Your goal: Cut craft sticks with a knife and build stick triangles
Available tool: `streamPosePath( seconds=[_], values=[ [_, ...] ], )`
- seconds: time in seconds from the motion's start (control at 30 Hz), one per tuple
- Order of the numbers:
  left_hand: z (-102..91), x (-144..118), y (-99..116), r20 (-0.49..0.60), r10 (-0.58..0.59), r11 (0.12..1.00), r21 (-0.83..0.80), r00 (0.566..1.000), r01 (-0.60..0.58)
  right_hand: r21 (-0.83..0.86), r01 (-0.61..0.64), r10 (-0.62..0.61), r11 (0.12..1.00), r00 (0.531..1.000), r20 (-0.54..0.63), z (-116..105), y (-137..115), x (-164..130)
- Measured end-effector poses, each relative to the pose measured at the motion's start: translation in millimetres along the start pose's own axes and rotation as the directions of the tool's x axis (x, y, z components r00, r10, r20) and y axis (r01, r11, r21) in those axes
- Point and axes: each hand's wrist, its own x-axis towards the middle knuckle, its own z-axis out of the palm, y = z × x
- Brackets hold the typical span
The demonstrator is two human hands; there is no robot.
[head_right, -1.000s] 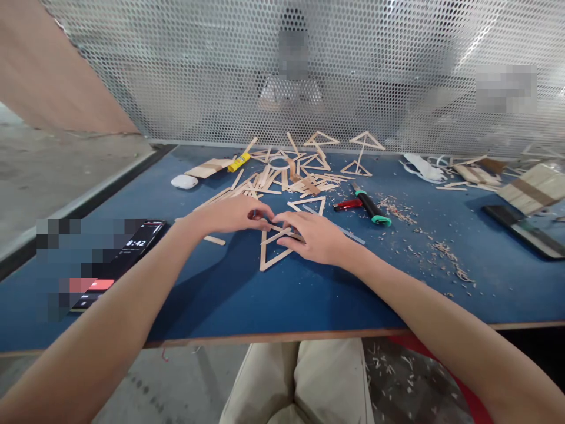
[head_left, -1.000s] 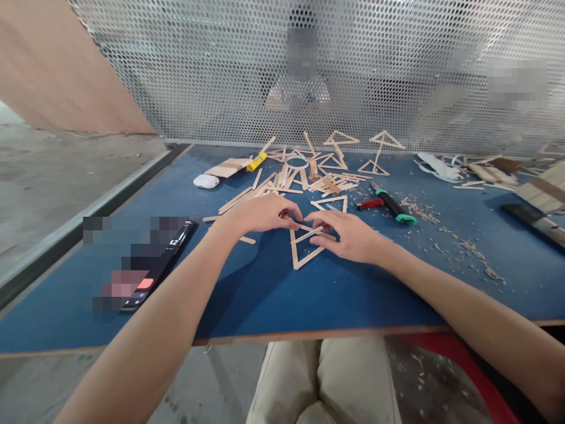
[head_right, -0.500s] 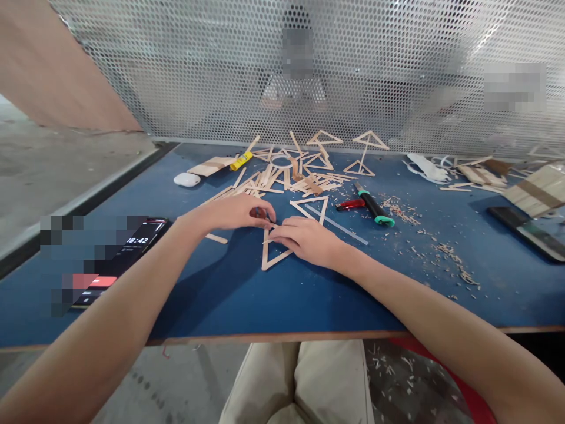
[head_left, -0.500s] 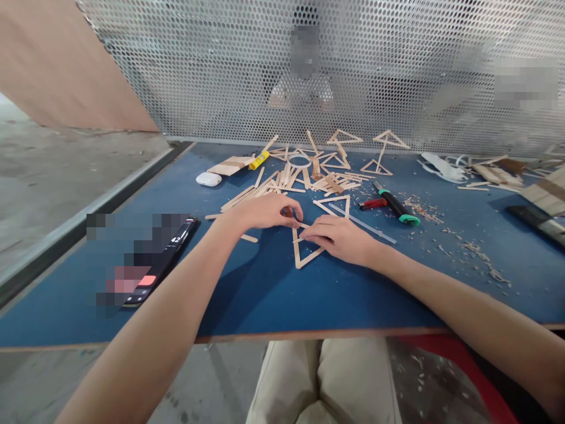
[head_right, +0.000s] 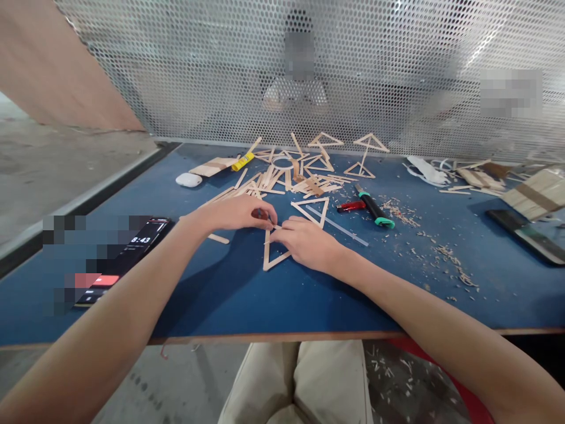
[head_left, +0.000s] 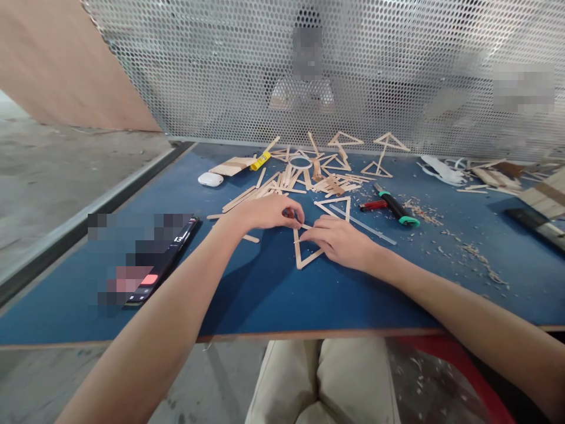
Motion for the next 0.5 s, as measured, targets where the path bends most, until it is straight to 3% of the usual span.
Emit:
streamPosePath(
  seconds=[0.23,0.5],
  values=[
    [-0.8,-1.5,1.8,0.010,-0.032,0.999,-0.001,0.999,0.032,0.025,-0.095,0.095,0.995,0.995,0.015,-0.8,-5.7,0.9],
    [-0.8,-2.0,2.5,0.013,-0.033,0.999,0.001,0.999,0.033,0.010,-0.099,0.099,0.995,0.995,0.027,2.0,-4.9,0.0]
  ],
)
